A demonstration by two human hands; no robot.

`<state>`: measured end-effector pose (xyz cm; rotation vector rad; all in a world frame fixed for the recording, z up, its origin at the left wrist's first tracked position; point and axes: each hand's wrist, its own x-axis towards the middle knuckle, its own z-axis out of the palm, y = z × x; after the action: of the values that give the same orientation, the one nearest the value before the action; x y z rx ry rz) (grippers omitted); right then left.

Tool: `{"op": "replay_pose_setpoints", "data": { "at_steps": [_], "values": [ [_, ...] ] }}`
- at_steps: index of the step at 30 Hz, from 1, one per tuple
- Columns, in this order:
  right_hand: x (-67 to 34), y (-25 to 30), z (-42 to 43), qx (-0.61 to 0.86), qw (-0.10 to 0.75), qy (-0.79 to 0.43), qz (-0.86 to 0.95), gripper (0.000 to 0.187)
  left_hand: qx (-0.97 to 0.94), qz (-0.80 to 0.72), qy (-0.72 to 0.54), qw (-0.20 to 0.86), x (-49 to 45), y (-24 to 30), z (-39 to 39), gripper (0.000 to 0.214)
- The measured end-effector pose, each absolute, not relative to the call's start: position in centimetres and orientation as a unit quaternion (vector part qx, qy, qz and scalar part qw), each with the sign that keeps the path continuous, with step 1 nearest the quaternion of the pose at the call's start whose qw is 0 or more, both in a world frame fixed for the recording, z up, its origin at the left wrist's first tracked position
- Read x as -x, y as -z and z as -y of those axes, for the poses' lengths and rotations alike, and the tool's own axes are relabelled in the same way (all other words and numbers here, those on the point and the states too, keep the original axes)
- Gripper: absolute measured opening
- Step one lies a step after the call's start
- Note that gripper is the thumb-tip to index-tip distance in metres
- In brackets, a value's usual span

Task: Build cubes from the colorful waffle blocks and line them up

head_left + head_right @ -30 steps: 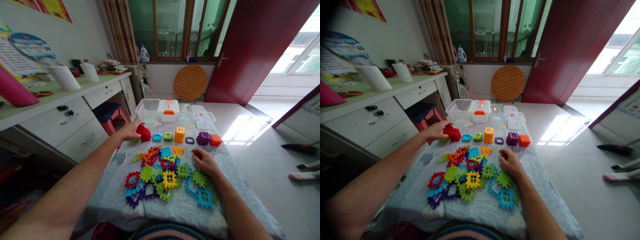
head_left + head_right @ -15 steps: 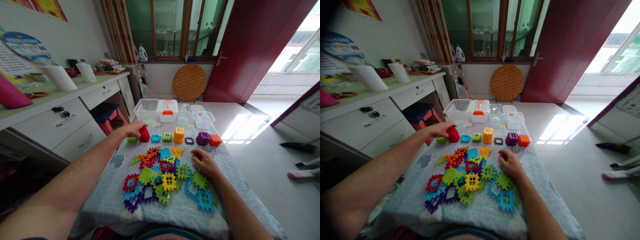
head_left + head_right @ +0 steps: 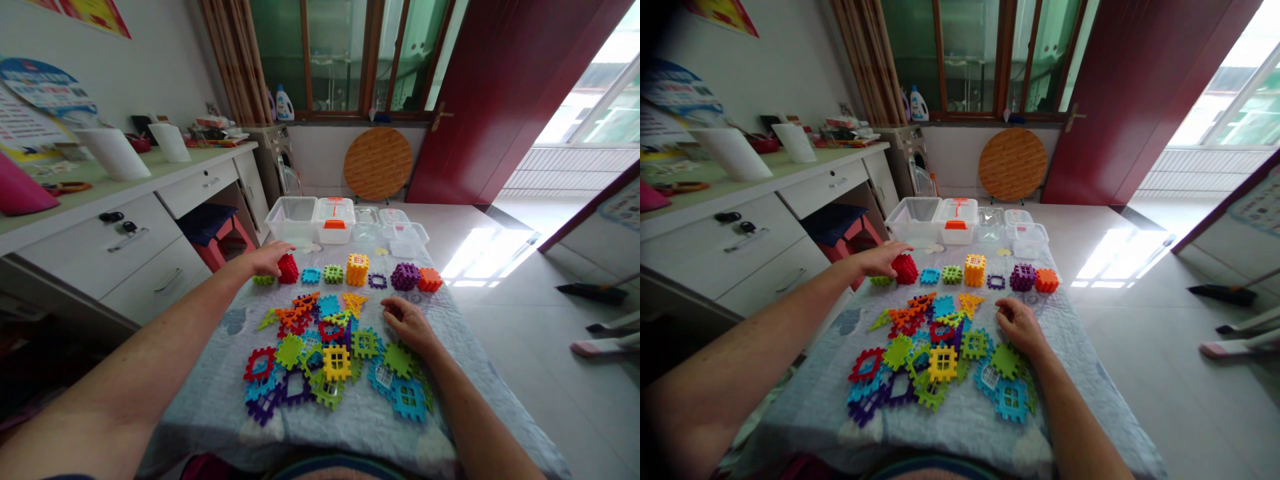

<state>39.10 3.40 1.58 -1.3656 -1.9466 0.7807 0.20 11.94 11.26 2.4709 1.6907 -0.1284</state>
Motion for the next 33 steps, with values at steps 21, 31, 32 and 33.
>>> {"op": "replay_pose_setpoints", "data": {
  "at_steps": [21, 31, 32, 33],
  "values": [
    [-39.1, -1.9, -3.4, 0.515, 0.313, -0.295, 0.741, 0.029, -0.812, -0.551, -0.112, 0.156, -7.8, -4.7, -1.4, 0.061],
    [-39.2, -1.3, -3.7, 0.526, 0.320, -0.314, 0.723, 0.030, -0.796, -0.558, -0.150, 0.183, -7.6, -5.6, -1.1, 0.060],
    [-39.3, -1.3, -3.7, 0.526, 0.319, -0.317, 0.722, 0.031, -0.798, -0.553, -0.154, 0.185, -7.6, -5.8, -1.1, 0.058],
    [-39.3, -1.3, -3.7, 0.525, 0.319, -0.320, 0.721, 0.032, -0.800, -0.546, -0.160, 0.189, -7.6, -5.9, -1.0, 0.057]
  ]
}}
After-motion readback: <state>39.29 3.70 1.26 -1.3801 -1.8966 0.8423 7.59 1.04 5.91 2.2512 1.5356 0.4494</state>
